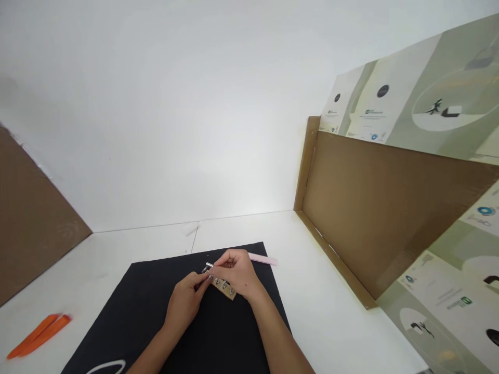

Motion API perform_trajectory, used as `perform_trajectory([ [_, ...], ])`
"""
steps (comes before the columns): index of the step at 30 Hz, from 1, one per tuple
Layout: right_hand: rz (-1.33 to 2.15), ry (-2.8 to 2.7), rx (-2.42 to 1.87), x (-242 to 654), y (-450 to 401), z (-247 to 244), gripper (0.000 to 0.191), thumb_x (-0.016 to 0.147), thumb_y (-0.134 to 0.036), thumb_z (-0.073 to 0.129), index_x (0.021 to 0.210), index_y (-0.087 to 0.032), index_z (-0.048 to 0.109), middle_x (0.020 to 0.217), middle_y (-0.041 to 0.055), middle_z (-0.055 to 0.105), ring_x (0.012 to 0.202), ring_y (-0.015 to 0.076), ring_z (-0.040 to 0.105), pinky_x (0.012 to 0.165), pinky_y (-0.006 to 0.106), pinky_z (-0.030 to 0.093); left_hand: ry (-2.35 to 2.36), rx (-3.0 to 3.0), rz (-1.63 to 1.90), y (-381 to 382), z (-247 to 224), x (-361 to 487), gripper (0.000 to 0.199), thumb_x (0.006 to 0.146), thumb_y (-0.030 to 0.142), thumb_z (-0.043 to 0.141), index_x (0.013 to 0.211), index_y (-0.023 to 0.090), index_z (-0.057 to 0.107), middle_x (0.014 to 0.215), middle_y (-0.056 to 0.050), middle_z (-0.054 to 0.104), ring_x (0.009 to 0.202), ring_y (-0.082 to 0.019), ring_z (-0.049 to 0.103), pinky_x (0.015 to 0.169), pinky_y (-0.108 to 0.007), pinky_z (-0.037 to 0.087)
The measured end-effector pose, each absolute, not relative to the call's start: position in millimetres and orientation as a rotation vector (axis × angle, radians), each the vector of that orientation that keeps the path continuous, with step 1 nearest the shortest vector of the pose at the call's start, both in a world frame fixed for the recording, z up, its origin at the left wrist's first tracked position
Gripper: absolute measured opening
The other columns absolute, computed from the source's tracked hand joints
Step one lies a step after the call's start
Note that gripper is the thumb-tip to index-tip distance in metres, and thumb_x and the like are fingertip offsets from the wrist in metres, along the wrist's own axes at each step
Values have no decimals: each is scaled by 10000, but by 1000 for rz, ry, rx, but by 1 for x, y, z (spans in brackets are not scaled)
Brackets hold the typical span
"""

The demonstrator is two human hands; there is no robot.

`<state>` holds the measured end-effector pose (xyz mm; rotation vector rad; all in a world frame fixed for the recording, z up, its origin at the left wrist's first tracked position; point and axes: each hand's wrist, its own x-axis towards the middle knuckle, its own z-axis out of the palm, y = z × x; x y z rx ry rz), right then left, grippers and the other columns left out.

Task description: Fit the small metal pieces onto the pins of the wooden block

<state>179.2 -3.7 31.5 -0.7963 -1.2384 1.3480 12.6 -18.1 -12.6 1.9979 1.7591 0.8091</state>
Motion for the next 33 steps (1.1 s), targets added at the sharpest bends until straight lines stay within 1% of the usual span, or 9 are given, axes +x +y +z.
perform_trajectory([
  [4,1339,-1255,-804,179,-4,31,254,611,-319,850,642,-147,666,597,2,676,518,111,584,528,240,438,1796,2031,763,-17,-14,13,298,921,345,465,790,223,704,691,9,551,666,-138,544,587,-229,306],
  [9,1329,-1247,-826,179,-4,33,280,588,-343,856,633,-146,662,587,-1,668,518,117,585,533,245,438,1749,1952,851,-16,-14,8,271,880,359,496,873,208,722,671,7,561,644,-159,541,599,-243,338],
  [14,1292,-1202,-843,179,-2,36,252,571,-305,855,606,-149,660,571,-4,661,517,111,570,539,243,433,1667,1905,798,-24,-10,5,279,829,376,535,866,208,755,651,3,605,623,-174,551,599,-253,352],
  [17,1286,-1187,-838,179,0,34,247,567,-300,854,606,-152,660,569,-9,657,519,108,564,544,243,433,1623,1922,785,-29,-11,9,323,841,393,520,952,207,760,632,9,599,608,-171,551,596,-247,355],
  [20,1279,-1188,-840,179,1,32,244,567,-297,854,610,-153,662,560,-18,644,513,102,549,536,237,417,1597,1946,794,-30,-12,16,358,863,423,499,937,194,764,601,8,594,582,-166,542,586,-242,359],
  [23,1277,-1189,-833,179,2,31,241,571,-286,855,616,-150,661,567,-20,643,521,98,545,538,233,404,1556,1934,795,-29,-11,20,376,886,427,476,930,200,773,656,-15,676,620,-186,596,607,-245,391],
  [28,1287,-1187,-846,178,2,30,258,560,-301,858,613,-144,661,559,-21,634,513,95,533,544,239,398,1542,1948,759,-30,-10,21,369,909,401,454,1033,245,765,879,-68,766,799,-237,686,696,-262,440],
  [30,1280,-1189,-848,177,3,29,273,551,-315,864,613,-142,661,550,-22,628,504,94,527,539,241,393,1576,1972,740,-31,-11,20,359,907,399,463,1044,254,762,885,-80,768,807,-244,691,687,-260,438],
  [33,1262,-1197,-846,177,5,27,289,546,-338,869,611,-143,665,548,-22,627,503,97,530,538,243,393,1629,2001,701,-33,-13,21,349,909,394,469,1054,256,756,809,-75,760,729,-229,685,645,-250,418],
])
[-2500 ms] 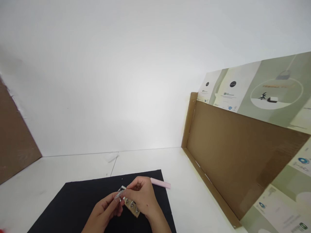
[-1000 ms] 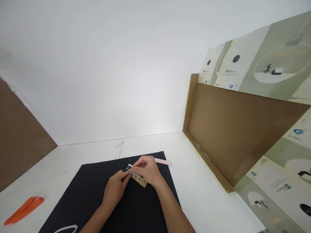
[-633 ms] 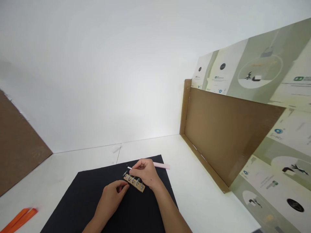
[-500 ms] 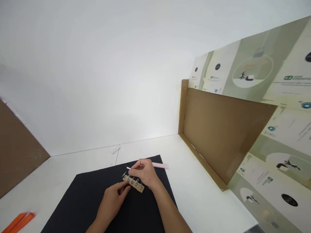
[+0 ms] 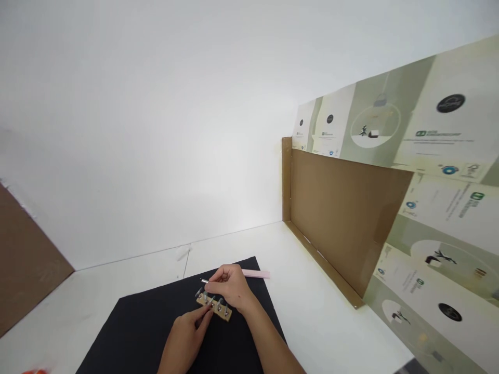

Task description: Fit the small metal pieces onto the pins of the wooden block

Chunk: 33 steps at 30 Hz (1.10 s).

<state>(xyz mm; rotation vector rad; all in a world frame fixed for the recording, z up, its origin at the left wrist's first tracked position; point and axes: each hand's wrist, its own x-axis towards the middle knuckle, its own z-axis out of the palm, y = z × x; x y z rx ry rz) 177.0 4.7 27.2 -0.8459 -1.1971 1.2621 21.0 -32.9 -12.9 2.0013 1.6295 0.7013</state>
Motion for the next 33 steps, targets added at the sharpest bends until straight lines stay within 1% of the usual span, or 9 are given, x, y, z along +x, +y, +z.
perform_trajectory([
  [4,1280,-1194,-842,177,5,27,290,534,-331,877,615,-142,673,553,-20,633,506,100,539,549,247,407,1636,2026,709,-33,-15,21,354,913,396,467,1067,237,743,665,-36,706,617,-194,641,604,-240,382],
  [9,1272,-1200,-847,178,3,30,286,541,-336,872,609,-145,671,541,-24,623,500,99,532,543,248,405,1643,1991,762,-31,-15,18,414,909,431,449,1130,198,711,590,-5,628,558,-178,584,568,-239,360],
  [16,1275,-1214,-836,178,5,26,262,564,-316,858,623,-138,676,561,-13,644,514,100,544,544,243,403,1624,1958,785,-29,-12,18,380,891,409,461,1001,202,759,589,-5,622,557,-173,567,571,-242,361],
  [19,1276,-1219,-831,178,6,25,247,564,-297,855,619,-136,676,564,-9,647,517,102,546,544,245,398,1634,1954,776,-28,-11,22,381,888,405,464,1026,196,751,546,7,584,533,-169,548,547,-240,336],
  [22,1276,-1223,-833,178,5,27,248,560,-299,854,616,-137,675,560,-11,642,514,104,544,543,247,397,1644,1951,752,-26,-10,24,369,888,393,468,1042,200,742,544,13,577,538,-168,550,550,-237,331],
  [26,1279,-1224,-841,177,4,28,244,564,-304,851,616,-140,679,562,-11,644,523,105,550,549,247,408,1660,1949,775,-27,-10,26,338,894,393,469,841,214,750,567,6,594,559,-163,555,558,-232,333],
  [28,1290,-1218,-844,177,4,28,246,556,-301,856,611,-139,679,562,-9,646,523,106,555,551,246,412,1679,1949,784,-28,-10,27,342,899,396,471,782,219,739,572,6,605,562,-160,559,554,-229,328],
  [33,1322,-1207,-845,176,4,27,259,539,-295,868,610,-140,673,579,0,661,538,115,582,567,250,429,1738,1902,787,-31,-10,29,321,898,405,483,807,241,744,589,3,652,583,-166,598,568,-224,345],
])
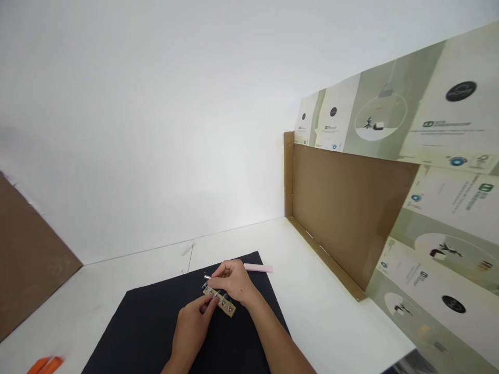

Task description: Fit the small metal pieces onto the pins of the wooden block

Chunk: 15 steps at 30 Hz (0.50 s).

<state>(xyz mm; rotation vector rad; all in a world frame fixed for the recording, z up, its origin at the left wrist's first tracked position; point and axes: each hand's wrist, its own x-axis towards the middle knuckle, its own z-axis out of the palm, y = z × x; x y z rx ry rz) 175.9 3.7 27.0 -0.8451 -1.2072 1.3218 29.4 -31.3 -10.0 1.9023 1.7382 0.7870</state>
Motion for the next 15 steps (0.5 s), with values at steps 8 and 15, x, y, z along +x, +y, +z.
perform_trajectory([
  [8,1298,-1222,-845,177,4,27,292,543,-343,873,612,-148,667,574,-4,653,531,115,573,551,249,424,1741,1868,820,-28,-16,26,381,874,484,497,1006,239,757,602,-5,658,605,-193,633,571,-241,377],
  [15,1300,-1227,-820,179,7,25,262,558,-321,865,634,-147,684,585,4,666,540,123,587,554,255,439,1779,1869,810,-25,-14,25,440,842,544,514,1003,218,761,561,10,607,568,-190,592,564,-256,369],
])
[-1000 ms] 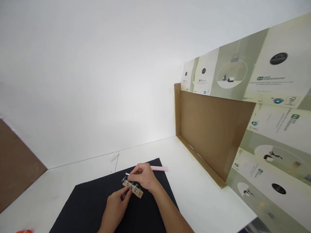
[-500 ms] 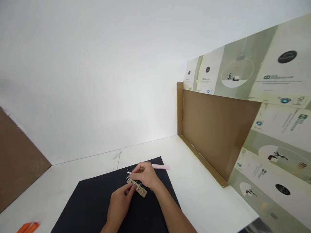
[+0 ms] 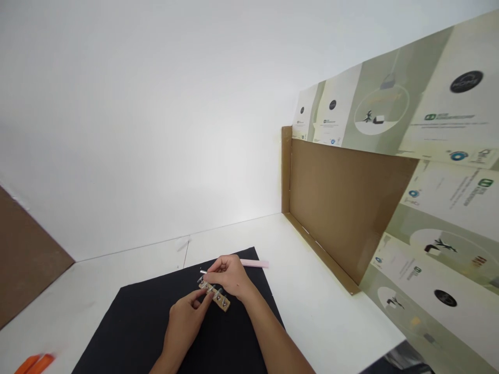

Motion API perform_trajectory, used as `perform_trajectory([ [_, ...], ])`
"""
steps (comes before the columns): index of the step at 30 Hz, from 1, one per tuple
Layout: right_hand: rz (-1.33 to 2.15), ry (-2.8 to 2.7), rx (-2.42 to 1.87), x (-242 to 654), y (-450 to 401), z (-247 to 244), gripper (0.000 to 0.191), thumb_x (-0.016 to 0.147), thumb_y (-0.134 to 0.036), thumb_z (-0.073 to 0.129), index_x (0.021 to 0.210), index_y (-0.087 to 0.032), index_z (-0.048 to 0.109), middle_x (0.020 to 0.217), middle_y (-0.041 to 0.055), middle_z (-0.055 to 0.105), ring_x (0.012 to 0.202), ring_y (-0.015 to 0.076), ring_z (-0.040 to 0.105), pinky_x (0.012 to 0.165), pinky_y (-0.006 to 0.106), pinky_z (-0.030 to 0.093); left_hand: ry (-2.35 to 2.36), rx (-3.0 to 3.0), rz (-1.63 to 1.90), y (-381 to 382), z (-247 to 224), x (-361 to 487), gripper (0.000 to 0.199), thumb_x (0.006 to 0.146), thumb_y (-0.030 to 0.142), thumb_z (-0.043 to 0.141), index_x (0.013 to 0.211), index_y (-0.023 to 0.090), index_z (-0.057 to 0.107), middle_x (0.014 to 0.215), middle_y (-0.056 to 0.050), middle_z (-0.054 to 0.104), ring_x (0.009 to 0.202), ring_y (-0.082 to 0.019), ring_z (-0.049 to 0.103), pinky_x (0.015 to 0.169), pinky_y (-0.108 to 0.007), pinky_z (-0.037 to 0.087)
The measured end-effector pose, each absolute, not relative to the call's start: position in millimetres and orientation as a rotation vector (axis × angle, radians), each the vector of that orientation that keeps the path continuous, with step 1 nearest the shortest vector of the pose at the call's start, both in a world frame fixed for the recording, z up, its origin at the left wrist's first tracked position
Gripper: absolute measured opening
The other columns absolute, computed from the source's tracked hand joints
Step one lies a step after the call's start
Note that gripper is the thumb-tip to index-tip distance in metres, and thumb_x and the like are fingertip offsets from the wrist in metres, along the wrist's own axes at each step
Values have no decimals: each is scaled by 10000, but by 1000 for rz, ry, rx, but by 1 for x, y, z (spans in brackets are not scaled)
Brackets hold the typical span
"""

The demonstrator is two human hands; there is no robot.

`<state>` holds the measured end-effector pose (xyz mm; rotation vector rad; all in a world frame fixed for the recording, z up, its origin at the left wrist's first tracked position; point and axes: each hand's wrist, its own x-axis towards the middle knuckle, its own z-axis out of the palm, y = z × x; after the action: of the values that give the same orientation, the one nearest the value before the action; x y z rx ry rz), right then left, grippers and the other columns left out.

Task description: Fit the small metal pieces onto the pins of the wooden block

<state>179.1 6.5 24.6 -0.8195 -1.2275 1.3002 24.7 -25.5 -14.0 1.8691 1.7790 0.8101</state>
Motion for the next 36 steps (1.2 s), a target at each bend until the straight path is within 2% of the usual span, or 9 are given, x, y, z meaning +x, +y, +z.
perform_trajectory([
  [3,1300,-1217,-829,179,7,25,235,557,-284,861,630,-144,687,570,-2,659,528,118,580,548,251,433,1759,1876,828,-26,-14,26,428,838,541,514,949,219,774,562,5,612,570,-192,591,565,-258,367],
  [9,1298,-1223,-823,180,7,26,192,578,-234,843,629,-142,683,582,-1,666,534,114,582,549,243,427,1753,1856,846,-28,-19,28,449,849,515,505,1084,210,736,551,17,588,556,-180,573,545,-247,355],
  [17,1315,-1238,-843,179,3,29,186,585,-230,834,623,-142,675,586,-1,667,538,116,586,549,243,430,1792,1892,722,-29,-17,33,297,885,438,500,1015,291,723,587,39,595,574,-142,574,506,-208,292],
  [23,1330,-1240,-857,177,3,28,242,555,-279,858,620,-139,671,583,5,673,533,122,599,541,244,435,1846,1927,632,-32,-13,36,242,899,389,521,1040,341,711,645,36,639,617,-134,592,509,-203,260],
  [30,1325,-1244,-868,176,4,23,263,557,-307,861,628,-139,671,586,4,674,537,123,604,548,248,443,1810,1953,702,-36,-13,37,241,903,381,493,911,298,719,629,26,633,608,-148,582,514,-207,250],
  [36,1302,-1230,-848,178,5,24,273,559,-323,863,642,-149,668,587,-6,664,535,116,584,554,250,435,1673,1967,949,-34,-21,29,282,876,429,513,828,235,712,511,51,498,488,-123,477,505,-204,314],
])
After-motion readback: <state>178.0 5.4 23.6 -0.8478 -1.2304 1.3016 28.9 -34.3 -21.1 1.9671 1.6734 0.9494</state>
